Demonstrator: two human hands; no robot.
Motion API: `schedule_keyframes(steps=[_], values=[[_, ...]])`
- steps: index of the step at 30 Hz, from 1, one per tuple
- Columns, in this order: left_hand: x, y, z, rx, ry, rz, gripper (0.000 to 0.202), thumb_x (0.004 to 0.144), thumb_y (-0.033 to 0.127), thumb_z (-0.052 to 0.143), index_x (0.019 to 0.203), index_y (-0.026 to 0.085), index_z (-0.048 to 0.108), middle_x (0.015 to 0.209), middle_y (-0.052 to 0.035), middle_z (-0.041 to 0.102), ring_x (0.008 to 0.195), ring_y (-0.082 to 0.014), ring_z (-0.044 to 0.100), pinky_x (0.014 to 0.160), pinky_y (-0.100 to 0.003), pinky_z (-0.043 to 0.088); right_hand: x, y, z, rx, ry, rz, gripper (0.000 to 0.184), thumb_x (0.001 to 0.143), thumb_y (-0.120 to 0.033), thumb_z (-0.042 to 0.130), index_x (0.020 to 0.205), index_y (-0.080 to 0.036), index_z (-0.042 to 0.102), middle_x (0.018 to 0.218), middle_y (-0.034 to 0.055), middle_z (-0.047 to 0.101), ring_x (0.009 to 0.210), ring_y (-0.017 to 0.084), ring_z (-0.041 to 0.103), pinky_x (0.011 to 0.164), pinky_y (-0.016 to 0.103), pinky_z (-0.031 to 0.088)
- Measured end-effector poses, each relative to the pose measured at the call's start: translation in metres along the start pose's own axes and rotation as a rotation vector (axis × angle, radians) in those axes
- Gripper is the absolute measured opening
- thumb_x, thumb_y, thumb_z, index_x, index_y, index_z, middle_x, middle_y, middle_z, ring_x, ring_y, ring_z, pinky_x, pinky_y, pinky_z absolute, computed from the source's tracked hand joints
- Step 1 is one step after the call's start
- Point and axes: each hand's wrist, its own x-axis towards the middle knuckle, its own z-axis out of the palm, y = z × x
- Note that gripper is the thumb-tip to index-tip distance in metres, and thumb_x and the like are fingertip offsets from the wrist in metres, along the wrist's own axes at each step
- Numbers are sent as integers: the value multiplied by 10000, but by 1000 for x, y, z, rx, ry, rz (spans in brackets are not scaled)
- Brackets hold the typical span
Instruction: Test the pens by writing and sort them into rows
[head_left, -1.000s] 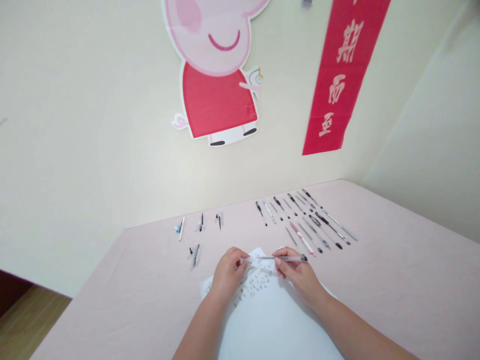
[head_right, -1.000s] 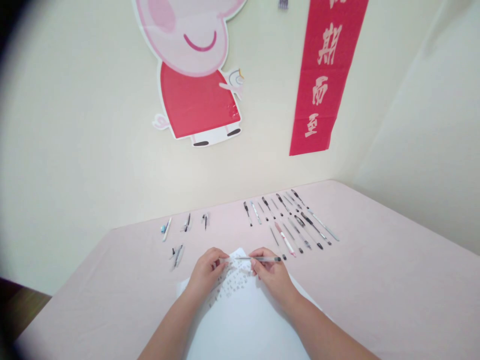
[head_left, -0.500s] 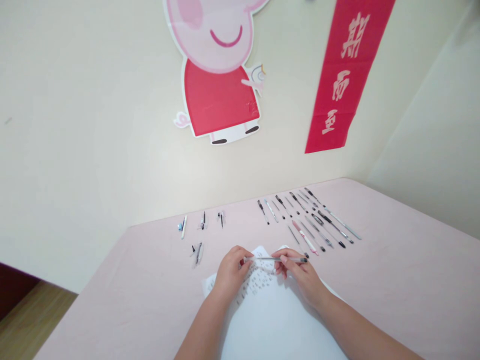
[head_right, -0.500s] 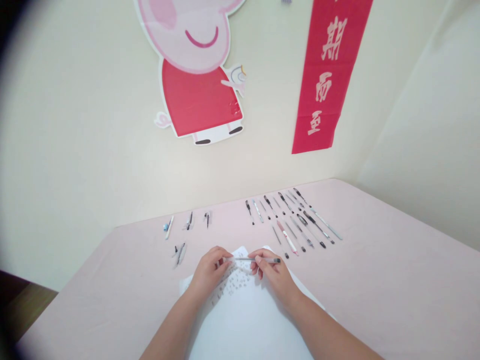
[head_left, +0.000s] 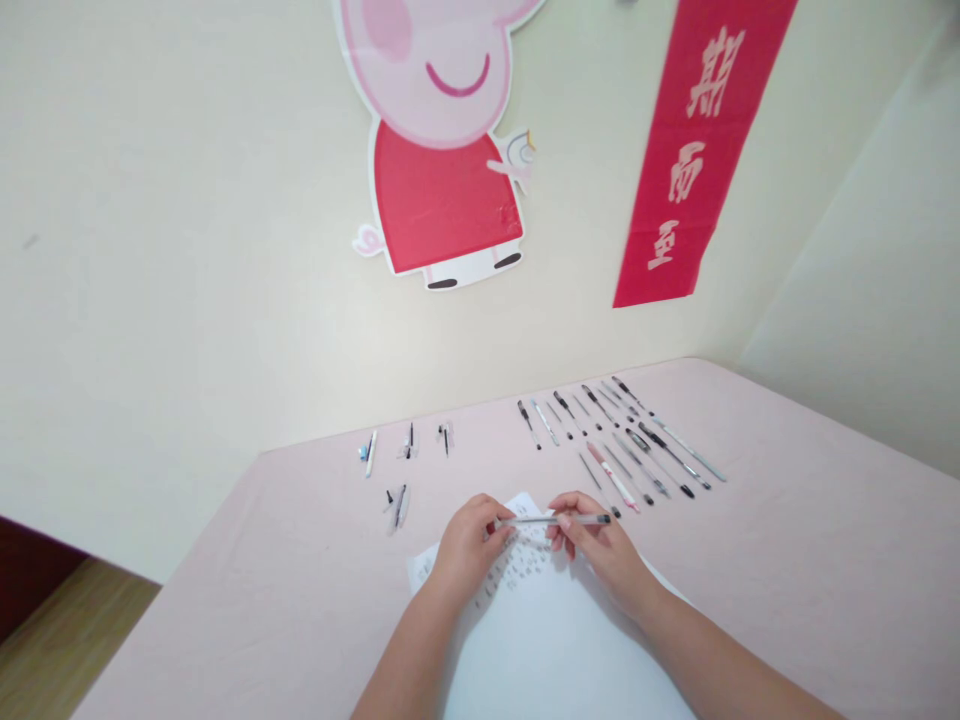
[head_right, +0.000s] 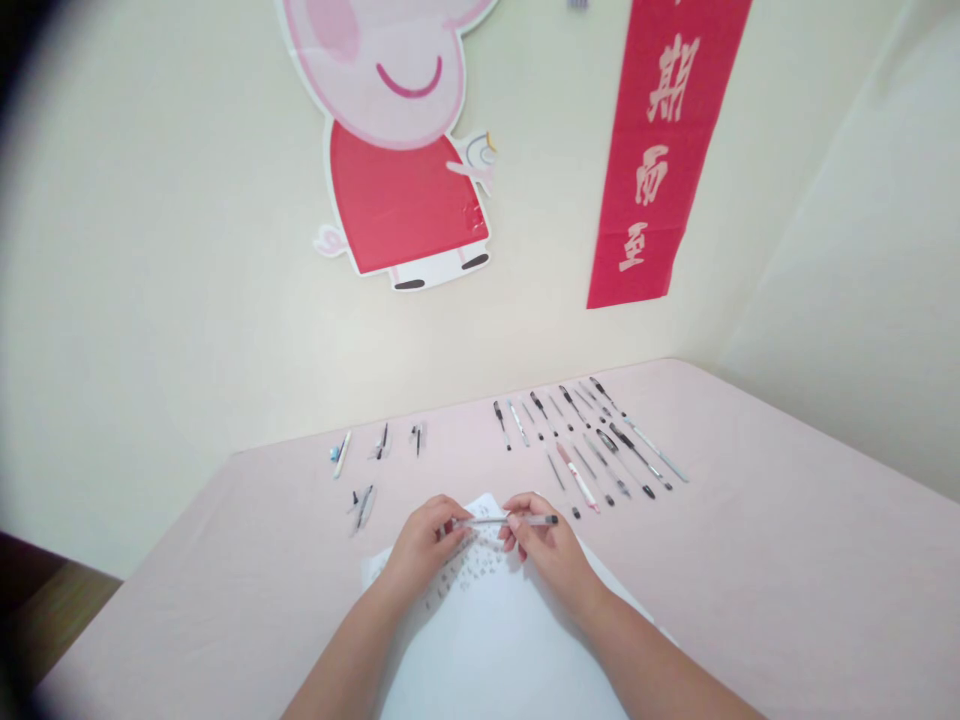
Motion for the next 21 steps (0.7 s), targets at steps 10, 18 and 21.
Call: schedule_keyframes(steps=[10,18,21], values=[[1,0,-2,-30,-16,26,94,762,217,601,807,185,677,740,-22,571,697,-140,524,647,-240,403,4,2,-3,-27,66,14,369,704,-520,660,742,-163,579,552,-17,533,475,103,462,466,243,372],[1,-4,-1,-51,26,25,147,763,168,578,852,198,692,798,-27,563,688,-128,527,654,-242,422,1,-2,-3,37,20,63,380,727,-516,640,816,-147,660,655,35,601,571,138,527,510,256,404],[0,-3,-4,-39,36,20,152,763,155,575,850,194,694,806,-33,573,709,-135,534,667,-248,424,0,-3,-2,84,0,51,403,785,-529,567,845,-144,673,724,73,633,651,172,578,526,263,423]])
